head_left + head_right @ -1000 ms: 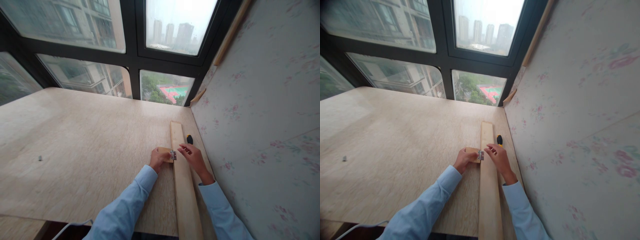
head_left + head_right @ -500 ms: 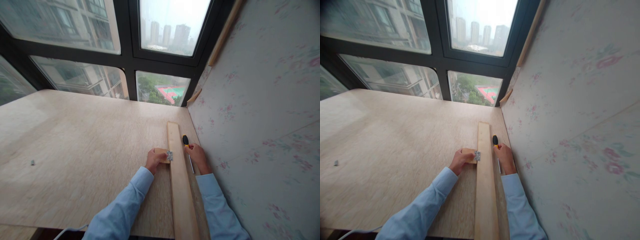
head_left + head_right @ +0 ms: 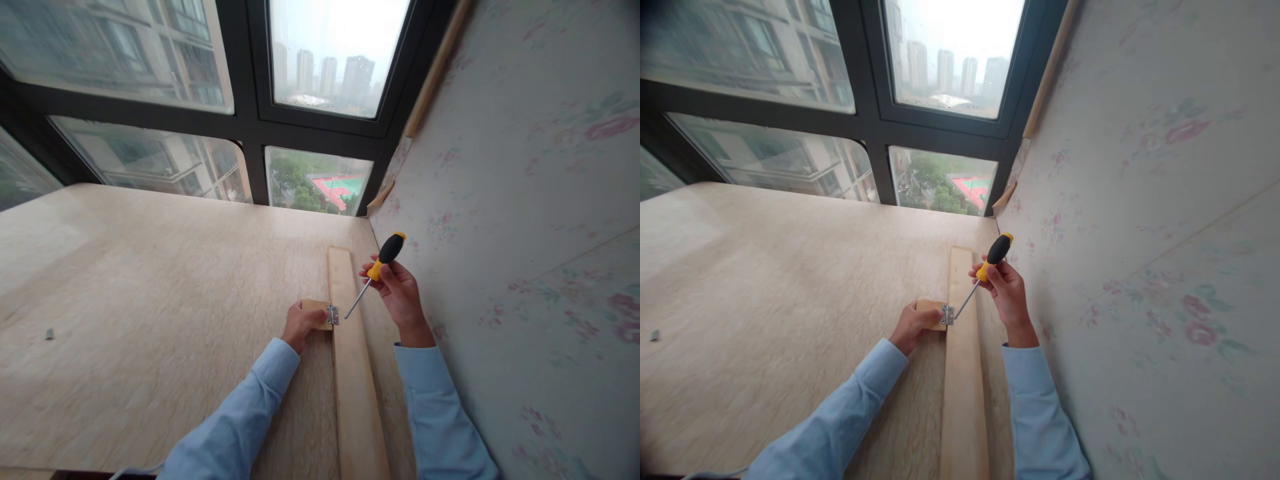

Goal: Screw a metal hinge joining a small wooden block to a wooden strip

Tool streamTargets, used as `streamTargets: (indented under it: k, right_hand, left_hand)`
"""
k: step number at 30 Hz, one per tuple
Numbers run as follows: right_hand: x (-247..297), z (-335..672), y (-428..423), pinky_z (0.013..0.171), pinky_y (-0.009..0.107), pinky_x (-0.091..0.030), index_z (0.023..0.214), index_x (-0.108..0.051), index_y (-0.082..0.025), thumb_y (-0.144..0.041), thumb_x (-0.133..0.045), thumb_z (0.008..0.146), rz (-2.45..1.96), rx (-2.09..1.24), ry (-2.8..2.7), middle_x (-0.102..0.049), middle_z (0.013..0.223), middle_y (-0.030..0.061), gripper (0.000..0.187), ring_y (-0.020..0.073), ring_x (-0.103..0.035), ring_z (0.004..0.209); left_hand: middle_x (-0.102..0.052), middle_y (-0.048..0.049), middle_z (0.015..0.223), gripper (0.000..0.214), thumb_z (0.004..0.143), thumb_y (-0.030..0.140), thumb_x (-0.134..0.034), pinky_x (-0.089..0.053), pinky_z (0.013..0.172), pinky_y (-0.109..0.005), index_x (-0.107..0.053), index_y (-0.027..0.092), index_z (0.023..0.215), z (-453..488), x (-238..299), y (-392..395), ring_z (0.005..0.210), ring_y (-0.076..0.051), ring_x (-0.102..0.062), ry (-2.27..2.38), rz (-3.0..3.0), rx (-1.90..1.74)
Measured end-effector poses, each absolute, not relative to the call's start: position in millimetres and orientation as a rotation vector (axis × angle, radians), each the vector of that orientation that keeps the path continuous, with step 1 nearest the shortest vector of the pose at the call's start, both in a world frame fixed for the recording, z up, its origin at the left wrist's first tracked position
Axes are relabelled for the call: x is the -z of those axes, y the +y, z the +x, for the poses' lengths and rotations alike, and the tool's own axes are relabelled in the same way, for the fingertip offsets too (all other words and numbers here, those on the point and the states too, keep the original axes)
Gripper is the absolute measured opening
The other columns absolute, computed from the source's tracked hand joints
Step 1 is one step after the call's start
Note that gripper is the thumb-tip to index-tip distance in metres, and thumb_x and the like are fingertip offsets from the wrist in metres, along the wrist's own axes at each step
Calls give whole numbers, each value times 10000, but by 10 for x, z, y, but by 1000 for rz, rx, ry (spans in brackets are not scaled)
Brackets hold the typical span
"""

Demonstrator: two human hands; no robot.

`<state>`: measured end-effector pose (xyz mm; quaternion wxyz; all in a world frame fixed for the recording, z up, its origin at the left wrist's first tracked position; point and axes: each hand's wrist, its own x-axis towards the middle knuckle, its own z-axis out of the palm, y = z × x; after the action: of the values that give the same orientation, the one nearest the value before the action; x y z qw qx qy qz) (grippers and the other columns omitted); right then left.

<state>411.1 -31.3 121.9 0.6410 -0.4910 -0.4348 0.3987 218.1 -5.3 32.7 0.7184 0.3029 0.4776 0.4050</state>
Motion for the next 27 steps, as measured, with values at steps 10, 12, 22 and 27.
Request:
streamTargets:
  k: [10, 12, 22, 27]
  right_hand:
    - [-1283, 3927, -131, 859, 444, -564, 999, -639, -224, -430, -751, 785, -899, -821, -1247, -758, 952, 56, 317, 249, -707, 941]
    - [-1241, 3942, -108, 837, 424, -570, 970, -657, -224, -400, -772, 772, -886, -843, -1283, -760, 939, 49, 289, 241, -707, 927]
    - [-1246, 3842, -129, 771, 374, -572, 970, -658, -223, -413, -769, 773, -880, -923, -1369, -740, 898, 45, 295, 216, -695, 876]
    - [-1239, 3846, -124, 783, 377, -571, 954, -652, -215, -416, -770, 770, -882, -947, -1400, -737, 900, 51, 297, 216, -696, 870]
  left_hand:
    - [-704, -63, 707, 362, 439, 122, -808, -537, 583, -313, -640, 110, 759, 2181, -335, -42, 602, -189, -652, 1054, 658, -899]
    - [-706, -64, 712, 370, 431, 121, -813, -539, 592, -319, -638, 112, 757, 2179, -329, -37, 610, -194, -655, 1049, 650, -898]
    - [-712, -63, 696, 380, 425, 104, -825, -537, 573, -303, -629, 115, 751, 2174, -304, -12, 598, -186, -653, 1030, 640, -877]
    - [-715, -81, 705, 368, 428, 97, -827, -543, 584, -315, -642, 98, 747, 2167, -322, -11, 606, -194, -659, 1001, 633, -881]
